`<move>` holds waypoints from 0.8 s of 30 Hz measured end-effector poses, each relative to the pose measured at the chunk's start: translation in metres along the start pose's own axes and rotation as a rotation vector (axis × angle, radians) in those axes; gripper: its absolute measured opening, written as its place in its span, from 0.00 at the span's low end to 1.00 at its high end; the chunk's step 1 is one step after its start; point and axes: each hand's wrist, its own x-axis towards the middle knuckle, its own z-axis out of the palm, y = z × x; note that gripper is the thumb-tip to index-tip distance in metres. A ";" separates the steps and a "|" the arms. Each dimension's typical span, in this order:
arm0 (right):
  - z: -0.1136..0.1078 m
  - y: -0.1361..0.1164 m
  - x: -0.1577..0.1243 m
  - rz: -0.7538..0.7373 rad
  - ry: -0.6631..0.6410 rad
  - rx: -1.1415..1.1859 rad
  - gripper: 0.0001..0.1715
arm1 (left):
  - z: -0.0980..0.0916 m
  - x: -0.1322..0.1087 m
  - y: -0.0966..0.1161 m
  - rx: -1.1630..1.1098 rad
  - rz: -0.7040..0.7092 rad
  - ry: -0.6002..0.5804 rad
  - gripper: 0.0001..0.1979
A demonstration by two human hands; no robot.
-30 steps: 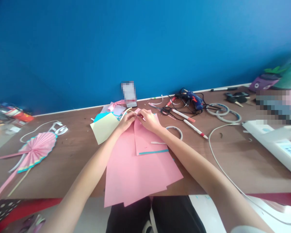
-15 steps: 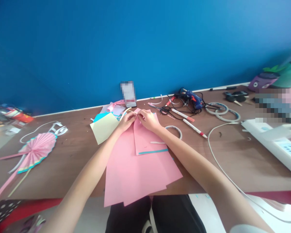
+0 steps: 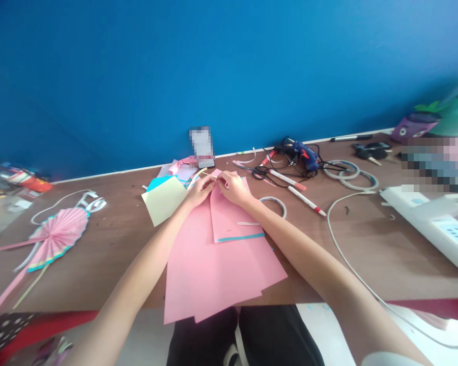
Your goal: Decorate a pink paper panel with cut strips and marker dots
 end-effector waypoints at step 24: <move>0.002 0.004 -0.001 -0.020 0.050 0.071 0.04 | 0.000 0.002 -0.005 -0.089 -0.025 -0.001 0.13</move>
